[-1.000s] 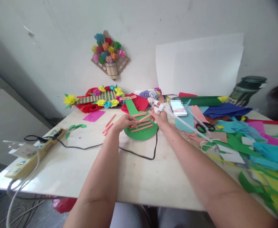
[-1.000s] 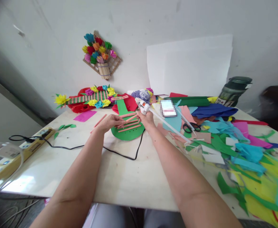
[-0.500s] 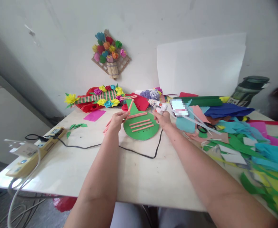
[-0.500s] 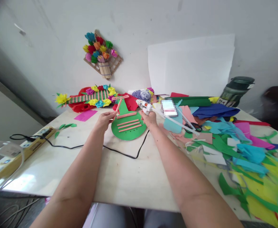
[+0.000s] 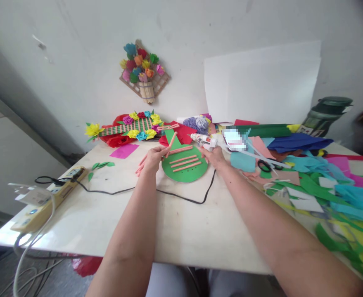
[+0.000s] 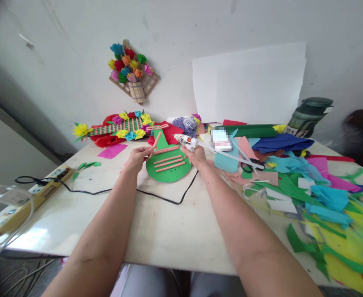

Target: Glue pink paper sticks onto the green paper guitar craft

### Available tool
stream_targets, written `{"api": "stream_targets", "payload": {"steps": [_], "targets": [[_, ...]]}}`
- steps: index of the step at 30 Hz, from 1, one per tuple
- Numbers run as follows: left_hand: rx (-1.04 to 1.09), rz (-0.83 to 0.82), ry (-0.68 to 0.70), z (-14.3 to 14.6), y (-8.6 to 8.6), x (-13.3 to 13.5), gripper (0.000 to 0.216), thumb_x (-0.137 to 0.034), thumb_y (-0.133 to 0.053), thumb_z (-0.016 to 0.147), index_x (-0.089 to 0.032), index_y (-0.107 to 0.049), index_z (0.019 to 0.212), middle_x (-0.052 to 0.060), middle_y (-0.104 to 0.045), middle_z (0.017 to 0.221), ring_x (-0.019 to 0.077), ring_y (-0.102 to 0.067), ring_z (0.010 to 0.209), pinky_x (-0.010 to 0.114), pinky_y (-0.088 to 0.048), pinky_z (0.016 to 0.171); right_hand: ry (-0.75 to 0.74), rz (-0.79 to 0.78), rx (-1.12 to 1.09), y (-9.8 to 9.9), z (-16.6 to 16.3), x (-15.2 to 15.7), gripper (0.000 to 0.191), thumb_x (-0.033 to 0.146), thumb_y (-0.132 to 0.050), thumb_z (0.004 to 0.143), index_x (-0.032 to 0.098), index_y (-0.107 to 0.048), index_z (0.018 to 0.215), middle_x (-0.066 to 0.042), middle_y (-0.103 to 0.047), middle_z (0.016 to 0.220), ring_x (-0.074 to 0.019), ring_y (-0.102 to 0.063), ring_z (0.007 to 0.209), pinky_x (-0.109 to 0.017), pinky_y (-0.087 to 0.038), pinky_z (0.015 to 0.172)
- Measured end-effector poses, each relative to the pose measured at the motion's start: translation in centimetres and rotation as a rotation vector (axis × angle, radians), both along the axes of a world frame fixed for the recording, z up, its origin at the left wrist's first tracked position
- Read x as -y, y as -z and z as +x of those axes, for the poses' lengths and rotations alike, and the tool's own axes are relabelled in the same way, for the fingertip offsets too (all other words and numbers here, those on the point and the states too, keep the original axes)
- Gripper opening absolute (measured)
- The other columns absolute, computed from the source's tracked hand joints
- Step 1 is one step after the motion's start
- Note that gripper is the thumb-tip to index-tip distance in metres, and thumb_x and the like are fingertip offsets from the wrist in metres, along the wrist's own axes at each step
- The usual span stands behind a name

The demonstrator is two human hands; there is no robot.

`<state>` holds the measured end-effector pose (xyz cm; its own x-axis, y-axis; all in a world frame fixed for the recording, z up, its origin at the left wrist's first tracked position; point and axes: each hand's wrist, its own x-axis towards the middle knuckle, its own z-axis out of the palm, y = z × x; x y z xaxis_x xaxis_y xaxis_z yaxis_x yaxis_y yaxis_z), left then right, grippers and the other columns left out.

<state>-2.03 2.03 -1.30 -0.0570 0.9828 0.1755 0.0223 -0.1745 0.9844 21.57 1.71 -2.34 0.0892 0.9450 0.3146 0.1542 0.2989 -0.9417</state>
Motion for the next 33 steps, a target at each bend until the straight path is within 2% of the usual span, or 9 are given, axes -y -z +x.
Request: {"api": "stream_targets", "payload": {"steps": [7,19,27,33], "targets": [[-0.047,0.011,0.069,-0.1,-0.2,0.2,0.027,-0.04,-0.073,0.059,-0.014,-0.066,0.063,-0.001,-0.053,0.054,0.0055,-0.039,0.047,0.021,-0.022,0.044,-0.075,-0.005,-0.042,-0.5,-0.1,0.6,0.034,0.046,-0.069,0.06,0.015,-0.057,0.065,0.003,-0.053,0.045,-0.0071,-0.038,0.03,-0.022,-0.03,0.029],[-0.045,0.013,0.041,-0.2,-0.2,0.1,0.027,-0.039,-0.072,0.06,-0.014,-0.067,0.067,0.0,-0.054,0.055,0.0065,-0.042,0.049,0.02,-0.026,0.046,-0.109,-0.013,-0.03,-0.2,0.3,0.3,0.034,0.046,-0.068,0.062,0.014,-0.058,0.069,0.002,-0.055,0.047,-0.0068,-0.039,0.03,-0.021,-0.029,0.029],[0.003,-0.07,0.082,-0.6,-1.0,0.8,0.03,-0.041,-0.075,0.055,-0.014,-0.064,0.063,-0.001,-0.055,0.059,0.0077,-0.048,0.055,0.02,-0.036,0.051,-0.059,-0.019,-0.043,-0.1,0.6,0.1,0.035,0.048,-0.066,0.063,0.015,-0.058,0.069,0.002,-0.055,0.047,-0.0069,-0.038,0.031,-0.022,-0.029,0.03],[0.066,-0.191,0.189,-1.8,-1.4,1.1,0.03,-0.035,-0.079,0.05,-0.012,-0.063,0.063,0.0,-0.055,0.058,0.0097,-0.052,0.056,0.027,-0.047,0.06,0.011,-0.053,-0.074,-0.1,0.3,0.0,0.029,0.042,-0.066,0.061,0.015,-0.058,0.069,0.002,-0.054,0.046,-0.0078,-0.038,0.031,-0.023,-0.03,0.031]]}}
